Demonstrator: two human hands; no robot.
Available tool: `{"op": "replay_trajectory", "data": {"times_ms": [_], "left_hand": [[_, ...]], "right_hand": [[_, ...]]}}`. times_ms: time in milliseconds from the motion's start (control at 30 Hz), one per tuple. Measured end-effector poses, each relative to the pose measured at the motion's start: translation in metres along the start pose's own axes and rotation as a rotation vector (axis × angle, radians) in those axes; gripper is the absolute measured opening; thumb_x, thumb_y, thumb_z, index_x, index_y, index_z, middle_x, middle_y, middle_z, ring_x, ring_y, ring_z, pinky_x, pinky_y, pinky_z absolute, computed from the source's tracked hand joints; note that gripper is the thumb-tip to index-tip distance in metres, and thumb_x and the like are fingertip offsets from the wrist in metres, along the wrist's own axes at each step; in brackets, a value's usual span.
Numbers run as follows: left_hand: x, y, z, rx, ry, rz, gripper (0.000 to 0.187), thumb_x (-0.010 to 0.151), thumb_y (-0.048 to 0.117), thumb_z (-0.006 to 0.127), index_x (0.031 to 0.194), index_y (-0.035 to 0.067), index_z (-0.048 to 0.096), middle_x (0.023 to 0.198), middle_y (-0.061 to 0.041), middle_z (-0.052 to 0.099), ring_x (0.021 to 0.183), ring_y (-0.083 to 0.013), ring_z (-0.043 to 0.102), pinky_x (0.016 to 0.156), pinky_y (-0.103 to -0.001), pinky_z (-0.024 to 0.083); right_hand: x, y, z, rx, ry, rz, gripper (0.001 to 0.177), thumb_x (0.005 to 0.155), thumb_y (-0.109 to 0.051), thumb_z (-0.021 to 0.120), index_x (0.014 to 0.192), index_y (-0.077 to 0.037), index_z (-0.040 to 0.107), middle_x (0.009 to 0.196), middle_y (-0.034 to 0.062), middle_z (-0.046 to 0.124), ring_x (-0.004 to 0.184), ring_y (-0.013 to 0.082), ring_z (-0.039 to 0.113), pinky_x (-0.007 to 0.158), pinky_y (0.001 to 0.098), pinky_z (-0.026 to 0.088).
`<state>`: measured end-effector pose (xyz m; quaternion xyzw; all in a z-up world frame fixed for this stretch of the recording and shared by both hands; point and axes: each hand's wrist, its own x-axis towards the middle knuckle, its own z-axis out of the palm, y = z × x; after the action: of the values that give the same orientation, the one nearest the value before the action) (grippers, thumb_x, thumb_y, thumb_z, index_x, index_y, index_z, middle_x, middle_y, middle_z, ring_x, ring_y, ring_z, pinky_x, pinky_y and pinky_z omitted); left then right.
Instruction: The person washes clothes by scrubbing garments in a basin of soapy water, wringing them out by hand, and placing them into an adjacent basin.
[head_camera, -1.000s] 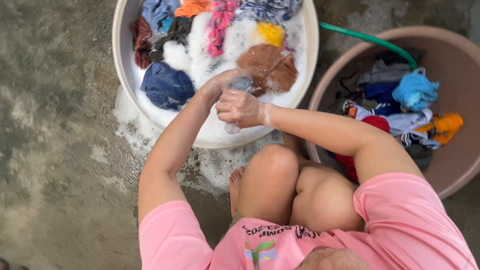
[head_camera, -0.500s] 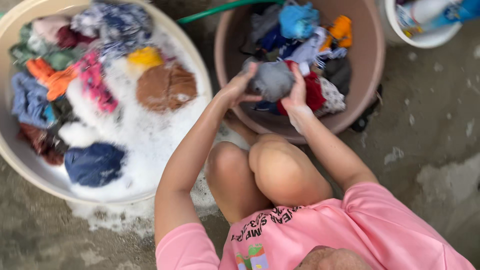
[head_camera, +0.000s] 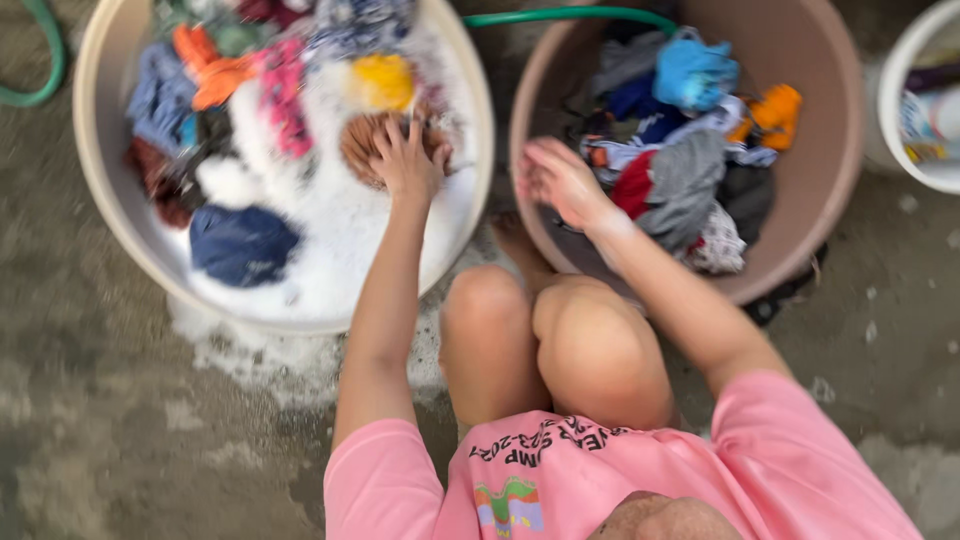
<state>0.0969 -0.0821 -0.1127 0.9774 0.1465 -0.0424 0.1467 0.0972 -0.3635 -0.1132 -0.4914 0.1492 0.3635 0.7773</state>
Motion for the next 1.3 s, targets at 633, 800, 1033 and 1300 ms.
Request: {"op": "replay_trajectory", "data": {"times_ms": [633, 800, 1033, 1300], "left_hand": [[-0.095, -0.113, 0.091, -0.341, -0.473, -0.206, 0.057, 0.092, 0.045, 0.047, 0.141, 0.016, 0.054, 0.131, -0.023, 0.058, 0.122, -0.0404, 0.055, 0.106, -0.053, 0.044], [-0.094, -0.115, 0.064, -0.572, -0.279, -0.148, 0.057, 0.100, 0.053, 0.031, 0.137, 0.021, 0.061, 0.123, -0.021, 0.068, 0.114, -0.0384, 0.065, 0.101, -0.052, 0.048], [-0.099, -0.053, -0.207, -0.719, 0.174, -0.182, 0.047, 0.098, 0.038, 0.054, 0.133, 0.009, 0.063, 0.079, -0.019, 0.074, 0.069, -0.0345, 0.073, 0.070, -0.047, 0.056], [-0.139, -0.096, -0.227, -0.760, 0.341, -0.283, 0.048, 0.110, 0.039, 0.047, 0.139, 0.001, 0.056, 0.104, -0.018, 0.076, 0.088, -0.0330, 0.073, 0.081, -0.045, 0.057]], "right_hand": [[0.196, 0.169, 0.123, -2.030, -0.703, -0.005, 0.078, 0.083, -0.045, 0.076, 0.146, -0.009, 0.050, 0.146, 0.0203, 0.051, 0.133, 0.0344, 0.049, 0.110, 0.0452, 0.041], [0.199, 0.083, 0.112, -1.412, -0.779, 0.206, 0.084, 0.088, -0.052, 0.070, 0.155, -0.008, 0.046, 0.155, 0.0153, 0.051, 0.142, 0.0281, 0.048, 0.117, 0.0400, 0.040], [0.132, 0.051, 0.140, -1.309, -0.946, 0.070, 0.085, 0.076, -0.028, 0.080, 0.151, -0.009, 0.043, 0.143, 0.0128, 0.060, 0.130, 0.0224, 0.054, 0.111, 0.0340, 0.042], [0.139, 0.002, 0.166, -0.696, -0.836, -0.003, 0.044, 0.095, -0.005, 0.072, 0.138, -0.003, 0.061, 0.135, 0.0107, 0.064, 0.124, 0.0192, 0.059, 0.110, 0.0352, 0.049]]}}
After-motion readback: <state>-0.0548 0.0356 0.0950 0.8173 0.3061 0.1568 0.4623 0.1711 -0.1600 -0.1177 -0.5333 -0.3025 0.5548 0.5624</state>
